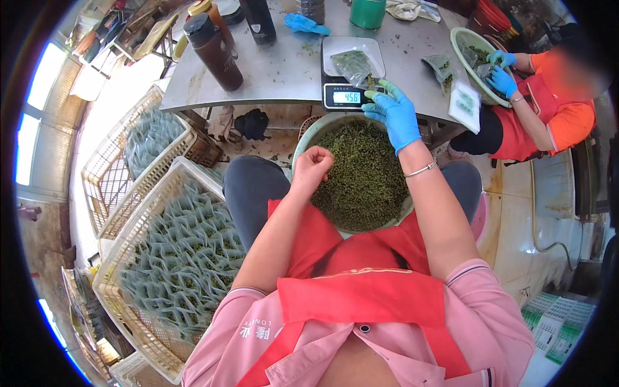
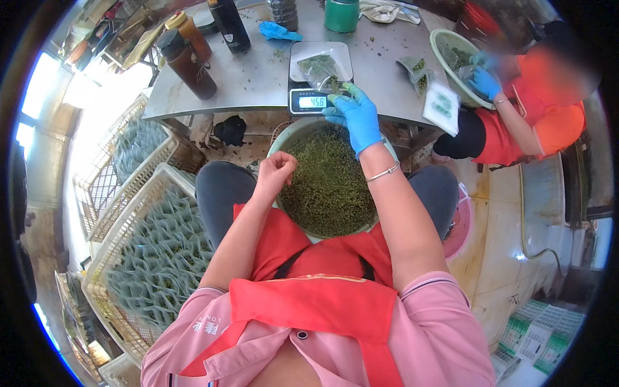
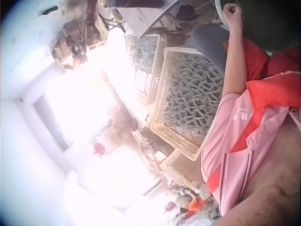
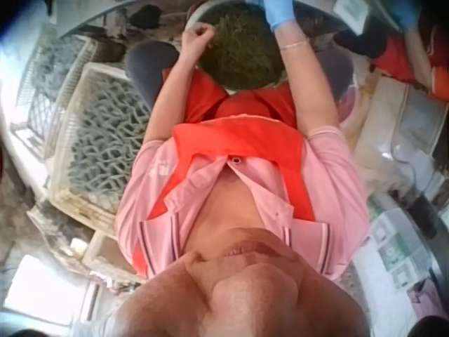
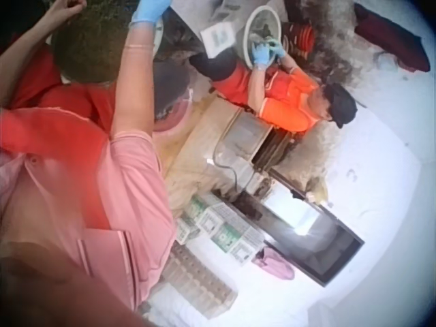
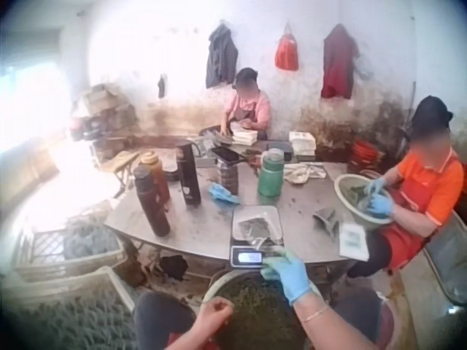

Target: The person scoops green tea leaves from a bowl into small plastic bags, weighs each bag on a digital scale, and places the filled bags into a white crate. The process is repeated continuously with another worker visible in the background performing similar actions.

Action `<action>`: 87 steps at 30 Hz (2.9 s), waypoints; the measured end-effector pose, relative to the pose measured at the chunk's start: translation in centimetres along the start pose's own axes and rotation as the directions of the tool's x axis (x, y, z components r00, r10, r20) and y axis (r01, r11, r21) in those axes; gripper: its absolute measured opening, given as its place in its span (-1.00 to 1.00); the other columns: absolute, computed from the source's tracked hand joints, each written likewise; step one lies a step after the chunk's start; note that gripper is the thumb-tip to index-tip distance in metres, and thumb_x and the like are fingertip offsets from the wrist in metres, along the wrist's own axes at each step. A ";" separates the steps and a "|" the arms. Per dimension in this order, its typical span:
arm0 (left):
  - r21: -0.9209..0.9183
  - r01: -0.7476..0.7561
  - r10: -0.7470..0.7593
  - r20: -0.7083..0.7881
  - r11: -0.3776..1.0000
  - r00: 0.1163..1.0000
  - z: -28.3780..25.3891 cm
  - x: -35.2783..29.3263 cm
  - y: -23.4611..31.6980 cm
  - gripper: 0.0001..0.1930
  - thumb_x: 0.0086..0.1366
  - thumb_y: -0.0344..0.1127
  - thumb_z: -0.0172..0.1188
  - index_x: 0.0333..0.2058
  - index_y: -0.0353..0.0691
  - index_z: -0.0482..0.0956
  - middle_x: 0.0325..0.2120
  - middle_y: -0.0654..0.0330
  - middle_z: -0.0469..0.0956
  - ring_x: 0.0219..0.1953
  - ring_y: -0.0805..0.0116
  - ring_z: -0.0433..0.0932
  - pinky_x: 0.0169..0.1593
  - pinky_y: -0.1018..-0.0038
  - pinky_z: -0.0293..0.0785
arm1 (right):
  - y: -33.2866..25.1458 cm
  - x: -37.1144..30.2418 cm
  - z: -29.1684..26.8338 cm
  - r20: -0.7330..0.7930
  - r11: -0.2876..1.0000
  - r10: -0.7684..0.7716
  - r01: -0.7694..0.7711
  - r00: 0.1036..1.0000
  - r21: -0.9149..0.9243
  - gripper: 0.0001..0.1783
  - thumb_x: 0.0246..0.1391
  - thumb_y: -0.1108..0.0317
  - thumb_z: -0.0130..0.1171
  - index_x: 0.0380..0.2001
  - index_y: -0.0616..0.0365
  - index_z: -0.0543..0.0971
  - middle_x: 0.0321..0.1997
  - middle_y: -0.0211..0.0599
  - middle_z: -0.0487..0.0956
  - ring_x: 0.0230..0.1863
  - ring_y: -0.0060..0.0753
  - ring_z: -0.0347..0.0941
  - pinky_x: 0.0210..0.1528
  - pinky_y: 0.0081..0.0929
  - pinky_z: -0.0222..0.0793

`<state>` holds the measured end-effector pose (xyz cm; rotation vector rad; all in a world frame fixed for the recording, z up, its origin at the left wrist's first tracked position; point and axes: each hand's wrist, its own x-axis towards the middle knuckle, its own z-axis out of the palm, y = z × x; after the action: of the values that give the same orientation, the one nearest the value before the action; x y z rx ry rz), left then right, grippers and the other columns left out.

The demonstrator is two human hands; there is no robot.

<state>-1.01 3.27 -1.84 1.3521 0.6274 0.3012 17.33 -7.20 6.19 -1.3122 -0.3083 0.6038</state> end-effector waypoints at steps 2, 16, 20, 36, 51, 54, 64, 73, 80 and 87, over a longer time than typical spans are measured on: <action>-0.003 -0.014 0.014 -0.006 1.000 1.000 0.2 -0.3 0.4 -0.89 0.14 -0.35 0.15 -0.42 -0.27 0.48 -0.62 0.39 0.44 -0.69 0.69 0.31 -0.62 0.70 0.28 | -0.3 -0.5 -0.2 -0.009 1.000 0.003 -0.003 1.000 0.026 -0.69 0.09 0.42 0.02 -0.08 0.22 0.44 -0.32 -0.19 0.59 -0.53 -0.46 0.51 -0.48 -0.55 0.49; 0.033 -0.054 0.052 0.068 0.998 0.996 1.2 -1.3 0.3 -0.78 0.18 -0.30 0.19 -0.26 -0.31 0.57 -0.46 0.27 0.56 -0.59 0.64 0.42 -0.57 0.69 0.37 | -4.7 -10.9 -11.3 -0.069 0.870 -0.187 0.133 0.980 -0.476 -0.81 0.03 0.47 0.12 -0.24 0.23 0.57 -0.38 -0.31 0.57 -0.44 -0.57 0.47 -0.42 -0.66 0.40; 0.145 -0.109 0.111 -0.010 0.983 0.994 0.1 -0.1 -0.3 -0.81 0.19 -0.30 0.13 -0.26 -0.25 0.57 -0.50 0.29 0.56 -0.61 0.63 0.45 -0.57 0.66 0.38 | -6.5 -12.5 -30.3 -0.258 0.400 -0.268 -0.137 0.928 -0.906 -0.74 -0.04 0.42 0.18 -0.21 0.21 0.56 -0.27 -0.29 0.58 -0.25 -0.45 0.48 -0.15 -0.50 0.39; 0.802 -0.558 0.335 0.476 0.214 0.813 1.1 -1.7 -3.5 -0.84 0.00 -0.30 0.17 -0.37 -0.05 0.52 -0.50 0.25 0.56 -0.41 0.21 0.55 -0.31 0.30 0.46 | 12.0 2.3 -8.1 0.141 0.342 0.055 0.114 0.989 -0.933 -0.53 -0.13 0.25 0.24 -0.08 0.12 0.50 -0.08 -0.04 0.52 -0.06 -0.07 0.45 0.03 -0.25 0.33; -0.119 0.016 0.016 0.265 0.993 0.964 4.5 -1.4 0.3 -0.56 0.20 -0.39 0.18 0.02 -0.40 0.32 -0.24 0.08 0.53 -0.43 0.46 0.56 -0.40 0.62 0.47 | 3.6 -5.7 -3.8 0.328 0.949 0.309 -0.311 0.893 -0.047 -0.73 0.03 0.43 0.12 -0.14 0.16 0.51 -0.36 -0.49 0.51 -0.54 -0.71 0.37 -0.50 -0.73 0.32; -0.041 0.025 -0.012 0.298 0.999 0.955 3.8 -1.7 0.9 -0.68 0.23 -0.37 0.14 -0.10 -0.44 0.40 -0.37 0.15 0.55 -0.52 0.48 0.54 -0.48 0.62 0.45 | 4.3 -6.0 -3.4 0.301 0.939 0.292 -0.331 0.908 0.090 -0.72 0.04 0.46 0.10 -0.13 0.15 0.51 -0.38 -0.49 0.50 -0.54 -0.70 0.38 -0.48 -0.70 0.36; -0.187 -0.018 0.061 0.228 0.982 0.972 2.2 -0.6 0.4 -0.75 0.24 -0.42 0.08 -0.13 -0.40 0.43 -0.41 0.17 0.56 -0.54 0.50 0.53 -0.44 0.61 0.48 | 4.3 -5.7 -3.7 0.267 0.936 0.289 -0.330 0.920 0.126 -0.71 0.06 0.49 0.06 -0.10 0.18 0.50 -0.32 -0.41 0.56 -0.50 -0.66 0.44 -0.45 -0.70 0.44; -0.328 0.032 0.046 0.225 0.944 0.973 2.1 -1.0 1.6 -0.72 0.27 -0.33 0.09 -0.10 -0.35 0.40 -0.39 0.15 0.54 -0.50 0.44 0.55 -0.46 0.60 0.48 | 3.2 -6.7 -2.7 0.343 0.955 0.244 -0.164 0.907 -0.246 -0.62 0.03 0.40 0.14 -0.03 0.14 0.47 -0.37 -0.50 0.51 -0.56 -0.69 0.37 -0.51 -0.72 0.33; -0.271 0.061 0.022 0.293 0.961 0.956 1.9 -1.3 2.0 -0.70 0.22 -0.35 0.16 -0.12 -0.33 0.37 -0.48 0.22 0.51 -0.54 0.53 0.47 -0.51 0.62 0.45 | 2.6 -6.2 -3.7 0.227 0.948 0.249 -0.285 0.942 0.144 -0.71 0.07 0.48 0.07 -0.09 0.19 0.49 -0.37 -0.43 0.54 -0.46 -0.57 0.50 -0.40 -0.60 0.49; -0.267 0.041 0.037 0.282 0.963 0.959 2.9 -0.9 0.4 -0.75 0.22 -0.31 0.15 -0.17 -0.30 0.44 -0.50 0.26 0.50 -0.58 0.52 0.46 -0.48 0.62 0.42 | 2.2 -6.0 -3.6 0.178 0.957 0.225 -0.251 0.958 0.143 -0.76 0.06 0.47 0.11 -0.16 0.17 0.51 -0.45 -0.45 0.54 -0.49 -0.58 0.50 -0.47 -0.64 0.46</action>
<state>0.01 0.57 -0.99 1.1035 0.3312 0.1774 13.91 -13.23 3.92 -1.1512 -0.2261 0.9232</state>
